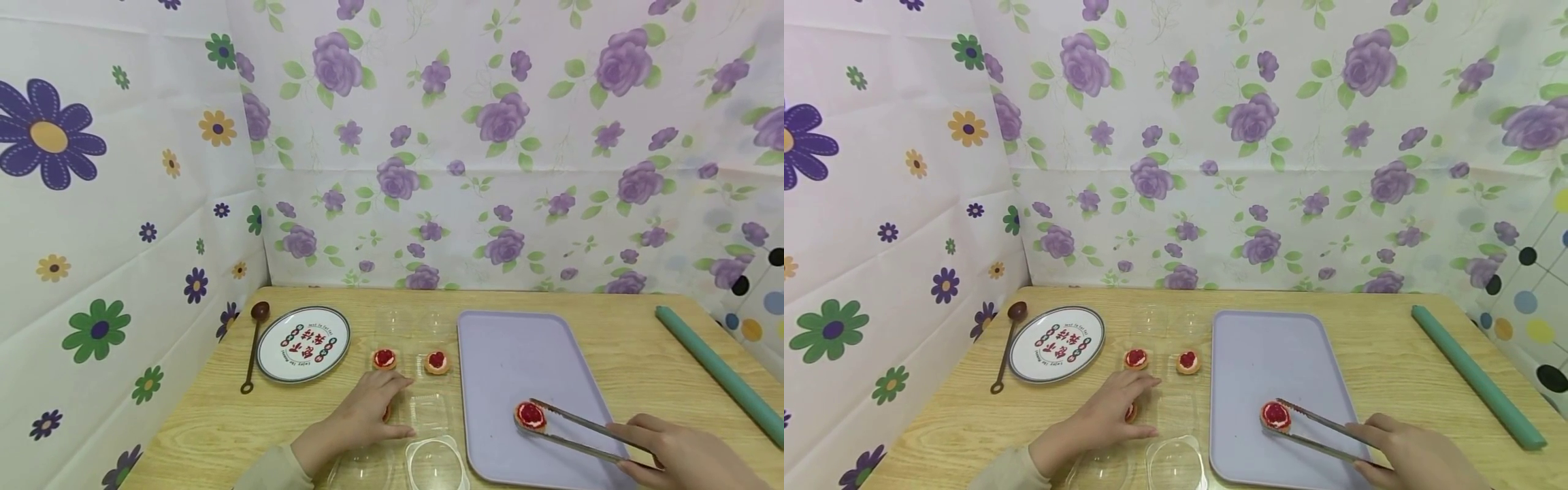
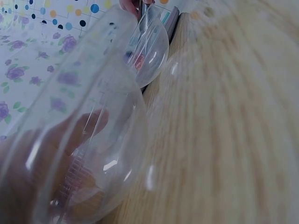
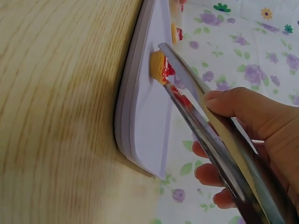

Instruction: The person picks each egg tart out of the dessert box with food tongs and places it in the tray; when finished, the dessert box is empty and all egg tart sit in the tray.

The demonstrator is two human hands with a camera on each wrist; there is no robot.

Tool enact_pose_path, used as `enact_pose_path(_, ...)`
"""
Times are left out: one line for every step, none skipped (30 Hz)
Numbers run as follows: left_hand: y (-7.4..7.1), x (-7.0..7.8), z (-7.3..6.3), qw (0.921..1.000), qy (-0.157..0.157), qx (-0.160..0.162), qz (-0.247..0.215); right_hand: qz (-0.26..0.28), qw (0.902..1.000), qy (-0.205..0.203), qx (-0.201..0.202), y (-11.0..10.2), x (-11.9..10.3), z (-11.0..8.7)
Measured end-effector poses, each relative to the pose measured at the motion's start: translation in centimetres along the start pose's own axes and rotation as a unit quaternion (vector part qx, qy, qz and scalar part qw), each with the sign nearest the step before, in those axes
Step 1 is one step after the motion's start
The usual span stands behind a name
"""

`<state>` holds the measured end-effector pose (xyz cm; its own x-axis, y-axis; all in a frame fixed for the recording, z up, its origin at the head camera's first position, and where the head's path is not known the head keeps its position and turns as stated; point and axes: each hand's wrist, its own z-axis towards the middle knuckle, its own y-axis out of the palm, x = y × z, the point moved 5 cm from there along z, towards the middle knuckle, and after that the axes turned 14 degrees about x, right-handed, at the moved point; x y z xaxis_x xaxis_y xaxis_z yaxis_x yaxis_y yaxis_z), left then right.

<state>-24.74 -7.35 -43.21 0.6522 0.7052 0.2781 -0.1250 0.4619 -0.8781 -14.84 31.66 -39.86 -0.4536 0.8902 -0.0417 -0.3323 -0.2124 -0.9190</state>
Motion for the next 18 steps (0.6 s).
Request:
enact_pose_path(0.0, 0.0, 0.0, 1.0000, -0.001, 0.000, 0.002, -0.002, 1.0000, 0.001, 0.003, 0.0, 0.0, 0.0)
enact_pose_path(-0.1, 0.0, 0.0, 1.0000, -0.001, 0.000, 0.005, -0.005, 1.0000, 0.004, 0.002, 0.0, 0.0, -0.1)
enact_pose_path(-0.1, -0.1, 0.0, 1.0000, 0.000, 0.000, 0.007, -0.007, 0.9999, 0.003, 0.008, -0.1, 0.0, -0.2)
enact_pose_path(-0.2, 0.0, 0.0, 1.0000, 0.001, 0.000, 0.009, -0.010, 0.9998, 0.000, 0.019, -0.2, -0.1, -0.3)
enact_pose_path(-0.2, 0.0, 0.0, 0.9999, 0.002, -0.001, 0.011, -0.016, 0.9993, -0.003, 0.033, -0.3, -0.2, -0.3)
enact_pose_path(-0.4, 0.0, 0.0, 0.9999, 0.003, -0.001, 0.011, -0.022, 0.9984, -0.008, 0.052, -0.5, -0.3, -0.4)
enact_pose_path(-0.5, 0.0, 0.0, 0.9999, 0.002, -0.003, 0.010, -0.029, 0.9973, -0.011, 0.067, -0.6, -0.4, -0.5)
enact_pose_path(-0.7, 0.1, 0.0, 0.9999, -0.001, -0.006, 0.008, -0.035, 0.9964, -0.011, 0.077, -0.8, -0.5, -0.7)
enact_pose_path(-0.8, 0.1, 0.0, 0.9999, -0.002, -0.008, 0.008, -0.041, 0.9953, -0.011, 0.087, -1.0, -0.5, -0.8)
enact_pose_path(-1.0, 0.1, 0.0, 0.9999, -0.004, -0.009, 0.006, -0.045, 0.9948, -0.007, 0.091, -1.2, -0.5, -0.9)
enact_pose_path(-1.2, 0.1, 0.0, 0.9999, -0.006, -0.011, 0.004, -0.046, 0.9935, -0.008, 0.104, -1.4, -0.6, -1.0)
enact_pose_path(-1.4, 0.1, 0.1, 0.9999, -0.008, -0.012, 0.002, -0.042, 0.9923, -0.011, 0.116, -1.6, -0.6, -1.0)
enact_pose_path(-1.6, 0.1, 0.1, 0.9999, -0.008, -0.013, 0.001, -0.039, 0.9912, -0.013, 0.126, -1.9, -0.6, -1.0)
enact_pose_path(-1.8, 0.1, 0.2, 0.9999, -0.006, -0.013, -0.002, -0.034, 0.9892, -0.019, 0.141, -2.2, -0.7, -1.0)
enact_pose_path(-2.0, 0.1, 0.2, 0.9999, -0.001, -0.010, -0.002, -0.026, 0.9872, -0.025, 0.155, -2.5, -0.8, -1.0)
enact_pose_path(-2.2, 0.0, 0.2, 0.9999, 0.001, -0.009, -0.004, -0.018, 0.9844, -0.035, 0.172, -2.8, -0.9, -0.8)
enact_pose_path(-2.3, 0.0, 0.3, 0.9999, 0.003, -0.009, -0.006, -0.011, 0.9814, -0.047, 0.186, -3.2, -1.0, -0.6)
enact_pose_path(-2.5, -0.1, 0.3, 0.9999, 0.005, -0.009, -0.008, -0.007, 0.9797, -0.054, 0.193, -3.5, -1.2, -0.4)
